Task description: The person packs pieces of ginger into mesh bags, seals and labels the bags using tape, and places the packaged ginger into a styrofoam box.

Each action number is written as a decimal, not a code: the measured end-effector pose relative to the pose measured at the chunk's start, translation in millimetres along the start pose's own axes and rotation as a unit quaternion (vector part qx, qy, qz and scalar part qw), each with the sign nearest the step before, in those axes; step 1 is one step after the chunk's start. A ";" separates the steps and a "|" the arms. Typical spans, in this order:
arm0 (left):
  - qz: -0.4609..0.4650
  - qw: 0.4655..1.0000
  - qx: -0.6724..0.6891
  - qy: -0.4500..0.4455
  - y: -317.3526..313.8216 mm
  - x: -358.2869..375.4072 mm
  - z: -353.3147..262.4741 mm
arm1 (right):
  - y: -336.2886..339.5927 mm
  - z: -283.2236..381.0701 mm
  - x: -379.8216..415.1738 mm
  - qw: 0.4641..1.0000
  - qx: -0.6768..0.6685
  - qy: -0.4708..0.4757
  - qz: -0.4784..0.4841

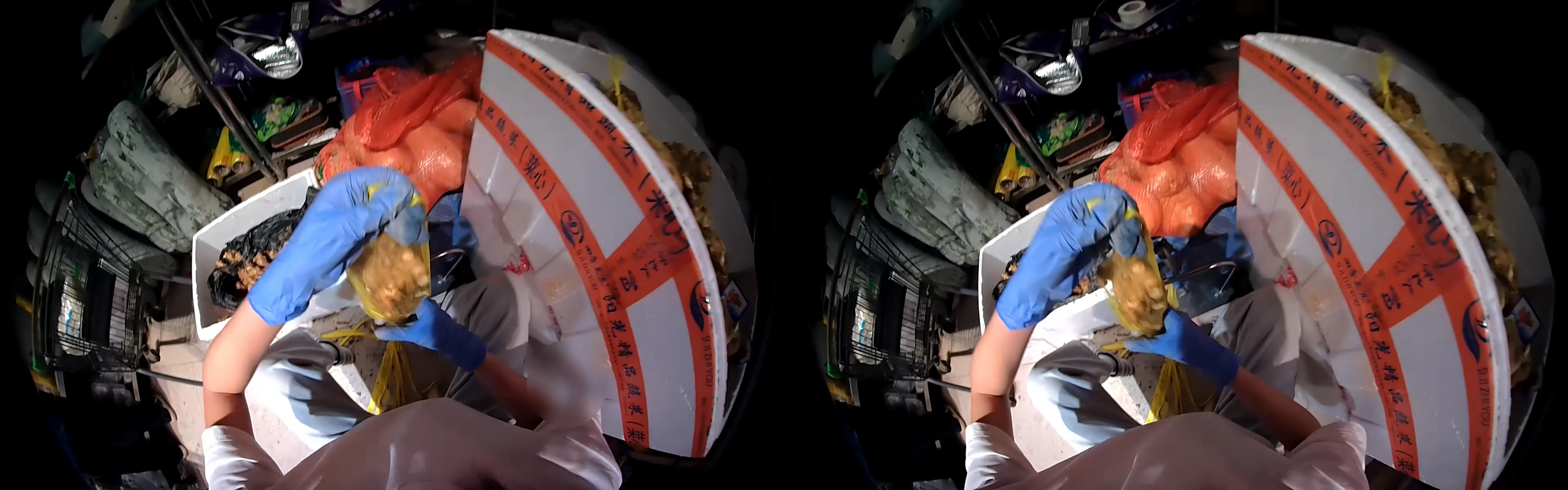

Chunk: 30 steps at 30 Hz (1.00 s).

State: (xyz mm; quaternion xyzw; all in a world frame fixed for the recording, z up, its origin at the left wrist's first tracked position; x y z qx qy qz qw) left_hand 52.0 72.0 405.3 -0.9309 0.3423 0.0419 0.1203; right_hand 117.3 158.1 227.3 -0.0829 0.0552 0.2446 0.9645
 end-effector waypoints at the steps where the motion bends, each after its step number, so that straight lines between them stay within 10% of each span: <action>1: -0.004 0.999 -0.030 -0.031 -12.0 -11.8 -21.9 | 4.8 15.0 -6.7 0.999 -0.017 0.007 -0.039; 3: 0.052 0.990 -0.073 -0.105 -29.2 -35.2 -60.8 | 17.0 72.4 -14.6 0.831 0.399 0.373 -0.107; 6: 0.093 0.968 -0.086 -0.217 -77.8 -48.9 -119.1 | 43.8 110.0 -35.3 0.945 0.088 0.260 -0.179; 8: 0.079 0.936 -0.185 -0.289 -89.4 -55.1 -148.9 | 31.4 196.3 -29.1 0.925 -0.168 0.203 -0.275; 11: 0.038 0.920 -0.160 -0.356 -82.6 -62.2 -154.8 | 62.7 242.8 -13.8 0.889 -0.038 0.272 -0.367; 19: -0.013 0.977 -0.116 -0.178 -51.1 -76.9 -71.6 | 133.6 287.5 6.1 0.758 -0.262 0.428 -0.417; 25: -0.031 0.983 -0.118 -0.136 -36.4 -73.6 -39.4 | 118.8 294.0 7.5 0.764 -0.168 0.474 -0.403; 30: -0.071 0.988 -0.108 -0.086 -5.1 -46.2 1.8 | 91.9 258.1 -4.8 0.867 -0.080 0.330 -0.364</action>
Point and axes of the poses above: each hand's wrist, its own x-axis away from the middle knuckle, its own y-axis out of the back of the hand, z = x × y, the point moved 3 cm from there along -x, towards the middle knuckle, and after that the axes turned 3 degrees about -x, right-handed, at the moved point
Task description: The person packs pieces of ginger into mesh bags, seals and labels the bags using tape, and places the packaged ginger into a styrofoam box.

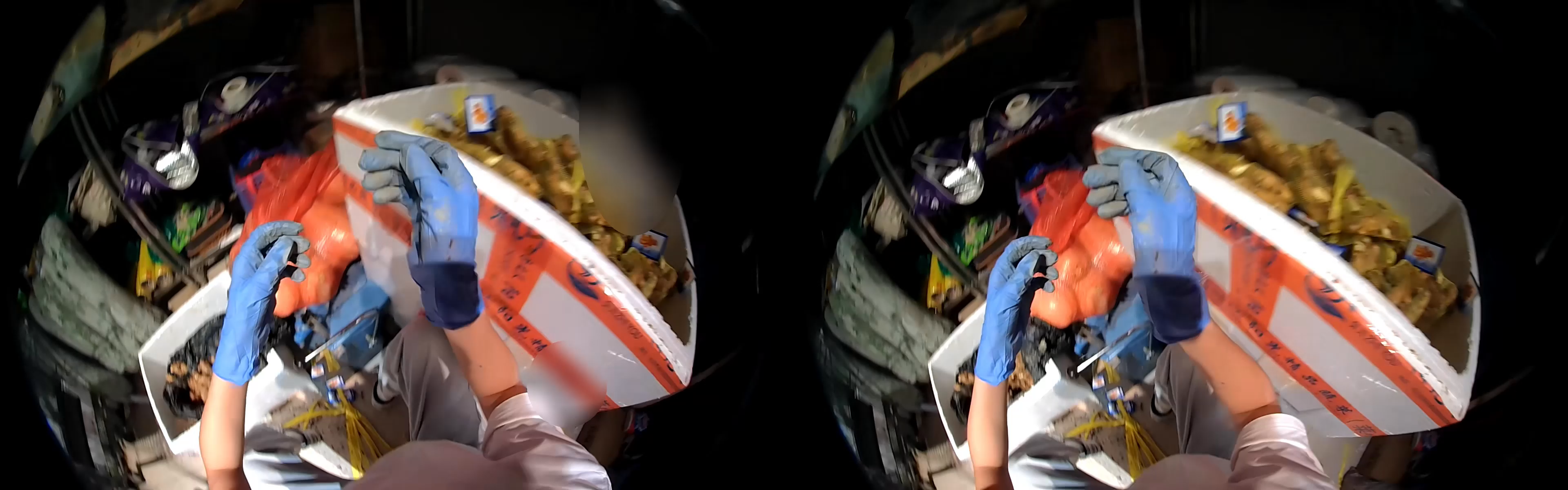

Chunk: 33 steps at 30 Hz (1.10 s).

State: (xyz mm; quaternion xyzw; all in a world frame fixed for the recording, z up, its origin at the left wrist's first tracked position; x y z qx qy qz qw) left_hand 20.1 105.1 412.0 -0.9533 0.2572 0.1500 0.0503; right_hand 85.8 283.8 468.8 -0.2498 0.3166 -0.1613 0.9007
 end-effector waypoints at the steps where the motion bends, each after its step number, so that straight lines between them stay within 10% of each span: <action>1: -0.013 1.000 0.001 0.016 9.0 10.3 12.7 | -1.4 -14.1 10.1 0.999 0.036 -0.026 0.017; 9: -0.190 0.958 0.152 0.152 87.0 128.6 147.1 | 66.9 -185.0 141.0 0.937 0.165 -0.275 0.138; 13: -0.361 0.871 0.120 0.311 113.7 227.4 235.5 | 127.7 -286.9 239.4 0.824 0.268 -0.444 0.226; 19: -0.256 0.900 0.102 0.337 154.7 207.3 254.0 | 143.4 -375.2 294.3 0.745 0.194 -0.584 0.257; 21: -0.270 0.909 0.072 0.310 165.4 188.5 247.3 | 152.4 -419.8 310.4 0.797 0.316 -0.260 0.445; 22: -0.292 0.906 0.086 0.294 166.1 185.1 244.8 | 168.4 -448.8 322.8 0.794 0.314 -0.267 0.447; 24: -0.310 0.891 0.107 0.314 157.8 180.4 222.2 | 190.8 -492.4 342.3 0.663 0.429 -0.025 0.613; 27: -0.352 0.867 0.154 0.317 162.0 189.8 202.6 | 192.2 -534.9 353.8 0.682 0.556 -0.307 0.363; 33: -0.467 0.821 0.206 0.256 186.8 208.0 183.3 | 220.6 -610.9 383.2 0.588 0.666 -0.236 0.393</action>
Point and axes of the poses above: each hand's wrist, its own x-axis away from the middle knuckle, its own y-axis out of the back of the hand, z = x × y, the point moved 3 cm from there along -x, towards the middle knuckle, and after that the axes turned 3 degrees about -x, right-handed, at the moved point
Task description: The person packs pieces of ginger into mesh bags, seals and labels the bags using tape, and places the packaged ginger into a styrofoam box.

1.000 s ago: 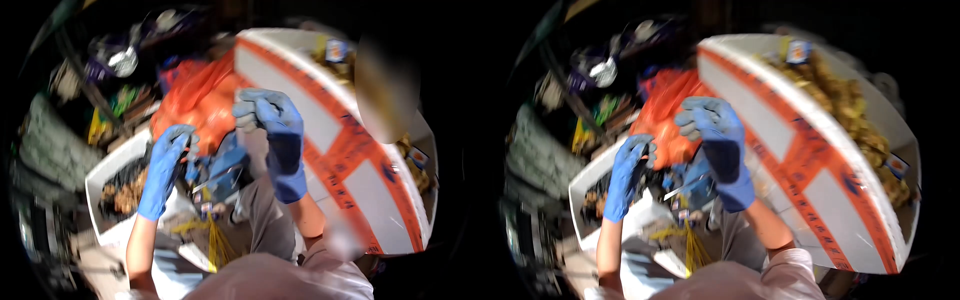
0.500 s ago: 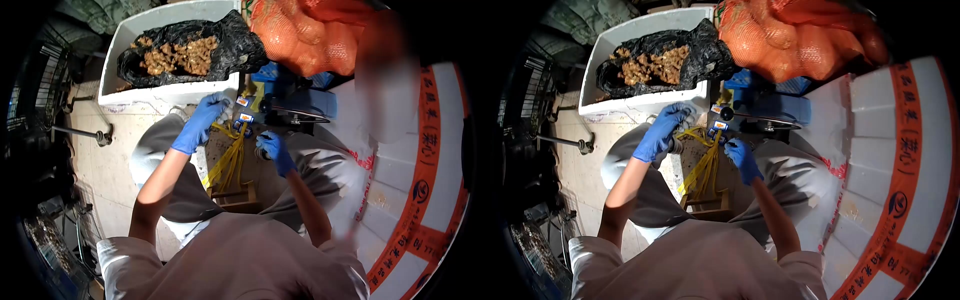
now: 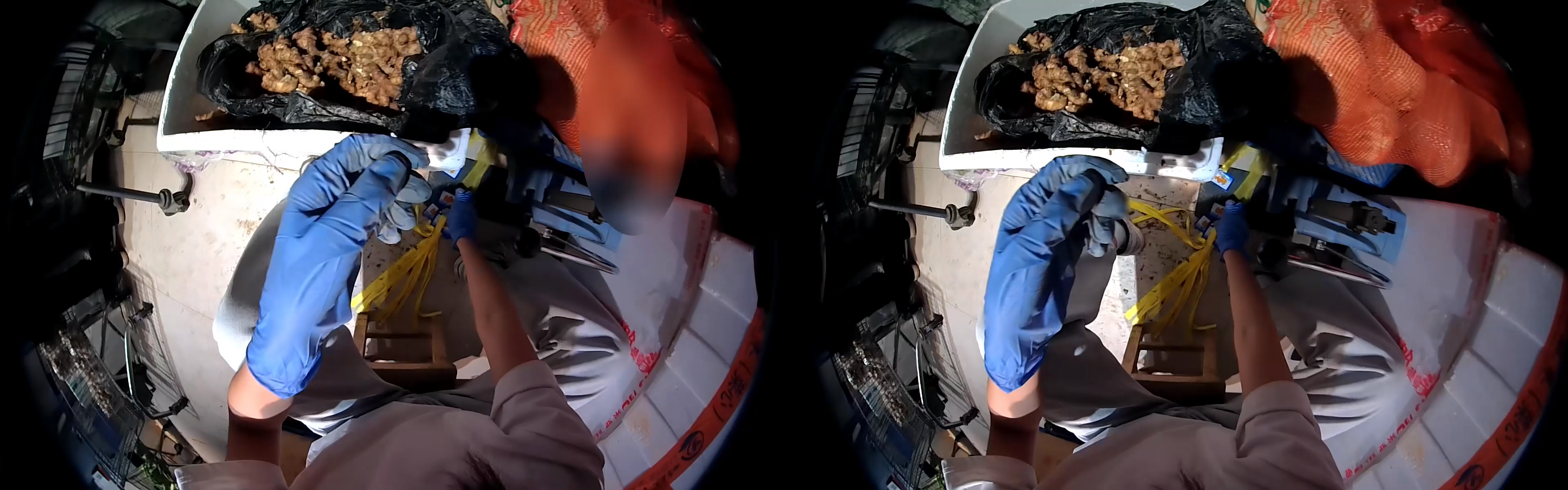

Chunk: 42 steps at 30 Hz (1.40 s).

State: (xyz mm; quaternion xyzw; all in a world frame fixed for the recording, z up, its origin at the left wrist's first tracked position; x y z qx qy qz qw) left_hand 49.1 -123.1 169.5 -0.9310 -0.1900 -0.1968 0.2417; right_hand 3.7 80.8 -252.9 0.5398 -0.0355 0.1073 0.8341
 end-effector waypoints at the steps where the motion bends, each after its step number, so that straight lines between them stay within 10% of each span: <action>1: -0.010 1.000 0.022 0.004 6.8 -0.8 0.0 | 0.3 2.2 -0.7 0.999 -0.010 -0.022 0.027; 10: -0.037 0.999 0.011 -0.018 0.4 -0.5 3.5 | 39.7 0.3 6.3 0.997 0.001 0.066 -0.044; 12: 0.007 1.000 0.010 -0.016 -3.0 -4.2 5.8 | 66.0 13.6 14.3 0.936 0.244 0.245 -0.065; 19: 0.105 0.994 -0.024 -0.020 -18.9 -10.3 33.4 | 143.7 42.8 56.9 0.927 0.164 0.327 -0.079; 22: 0.159 0.973 -0.169 -0.011 -21.2 -9.0 46.1 | 214.7 89.6 84.0 0.967 -0.073 0.230 -0.085; 25: 0.161 0.894 -0.409 0.084 -11.2 -2.0 61.9 | 274.9 133.3 115.7 0.895 0.050 0.366 -0.251; 28: 0.273 0.869 -0.318 -0.263 -8.2 12.0 67.7 | 329.4 172.9 144.2 0.875 0.066 0.395 -0.270; 30: 0.240 0.947 -0.063 0.203 -17.6 12.0 69.7 | 331.4 180.6 145.6 0.912 -0.034 0.380 -0.153; 36: 0.095 0.993 0.022 -0.064 -8.8 -9.8 2.4 | 301.6 170.1 179.2 0.856 -0.007 0.515 -0.040; 40: 0.145 0.983 0.030 -0.109 -14.2 -4.5 -9.6 | 309.1 186.2 169.2 0.873 0.068 0.473 0.100; 42: 0.139 0.983 0.007 -0.122 -18.1 -1.7 -11.5 | 316.8 182.8 152.7 0.917 -0.128 0.372 0.061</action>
Point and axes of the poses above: each hand's wrist, its own x-axis away from the middle knuckle, its own y-axis out of the back of the hand, z = x × y, the point moved 3 cm from there along -x, towards the middle knuckle, and after that the axes turned 3 degrees about -x, right-handed, at the moved point
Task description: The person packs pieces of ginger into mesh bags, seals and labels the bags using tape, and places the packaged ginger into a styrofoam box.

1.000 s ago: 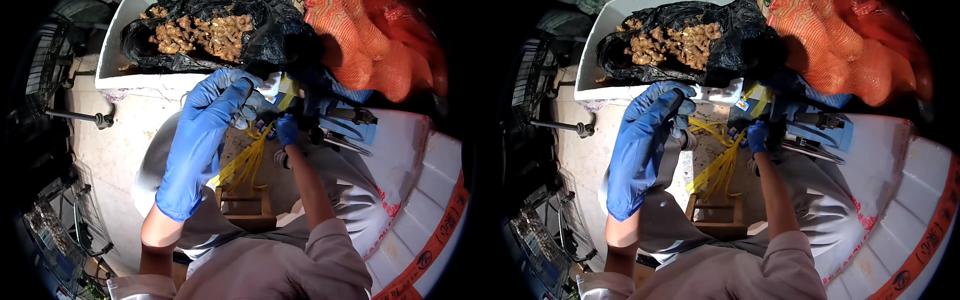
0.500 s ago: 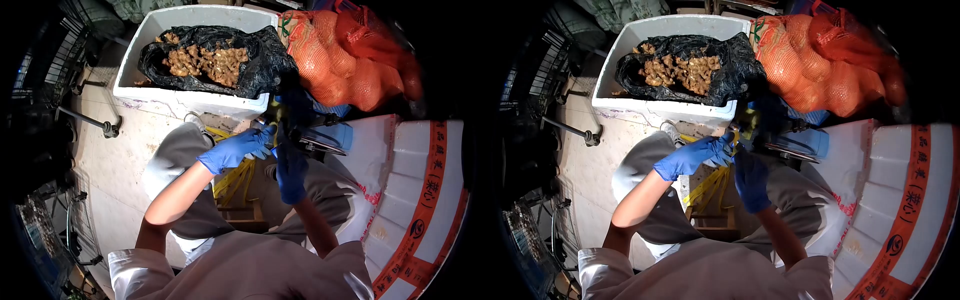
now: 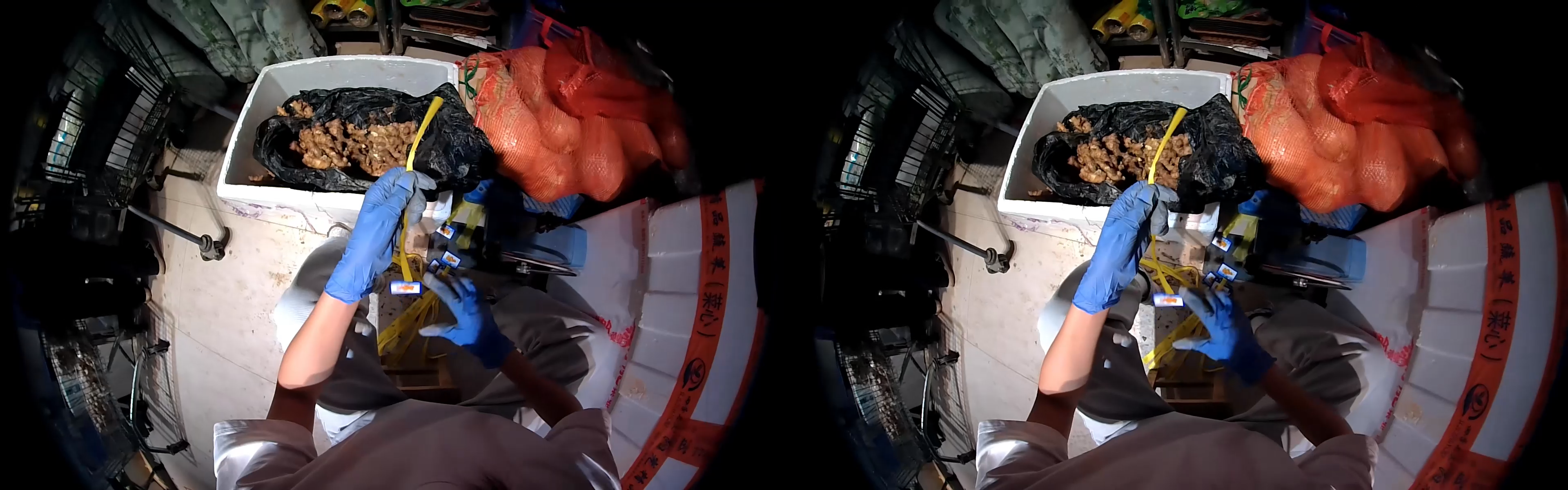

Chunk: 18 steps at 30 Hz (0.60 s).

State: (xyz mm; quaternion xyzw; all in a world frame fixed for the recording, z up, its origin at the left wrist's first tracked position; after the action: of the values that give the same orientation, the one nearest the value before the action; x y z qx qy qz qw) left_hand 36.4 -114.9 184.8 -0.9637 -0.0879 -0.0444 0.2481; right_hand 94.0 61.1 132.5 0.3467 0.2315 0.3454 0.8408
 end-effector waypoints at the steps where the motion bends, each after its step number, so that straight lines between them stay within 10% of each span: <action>1: 0.019 1.000 -0.016 -0.016 -2.9 -0.1 -1.0 | 12.9 -4.0 -11.0 0.995 -0.080 -0.026 -0.055; 3: 0.070 0.997 -0.024 -0.019 -6.1 0.3 1.2 | 28.0 -21.1 -34.8 0.961 -0.199 -0.139 -0.134; 6: 0.047 0.998 -0.011 0.038 -20.0 5.9 5.8 | 64.0 -27.9 -93.8 0.911 -0.308 0.005 -0.273; 8: 0.052 0.997 -0.020 0.044 -23.1 7.4 10.1 | 73.3 -31.6 -109.7 0.955 0.166 0.117 -0.218; 10: 0.087 0.994 -0.020 0.059 -24.9 9.0 12.6 | 94.2 -0.9 -125.6 0.952 -0.027 0.167 -0.255; 11: 0.090 0.994 -0.014 0.060 -24.0 8.8 15.1 | 101.8 16.4 -127.4 0.934 -0.290 0.015 -0.208; 15: -0.010 1.000 -0.016 0.018 -13.1 3.0 7.4 | 98.3 15.0 -133.6 0.937 -0.037 0.175 -0.299; 18: -0.025 0.994 -0.034 -0.099 -0.5 0.4 -14.0 | 80.6 8.3 -125.3 0.958 -0.227 0.060 -0.166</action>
State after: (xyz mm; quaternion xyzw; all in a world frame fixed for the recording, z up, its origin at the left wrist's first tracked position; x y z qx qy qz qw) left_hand 36.1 -121.2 197.3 -0.9688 -0.1347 0.0418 0.2040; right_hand -16.6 6.7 216.6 0.0820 0.2508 0.2649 0.9275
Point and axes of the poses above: each hand's wrist, its own x-axis away from the middle knuckle, its own y-axis out of the back of the hand, z = x × y, the point moved 3 cm from there along -x, towards the middle knuckle, and after that the axes turned 3 degrees about -x, right-handed, at the moved point
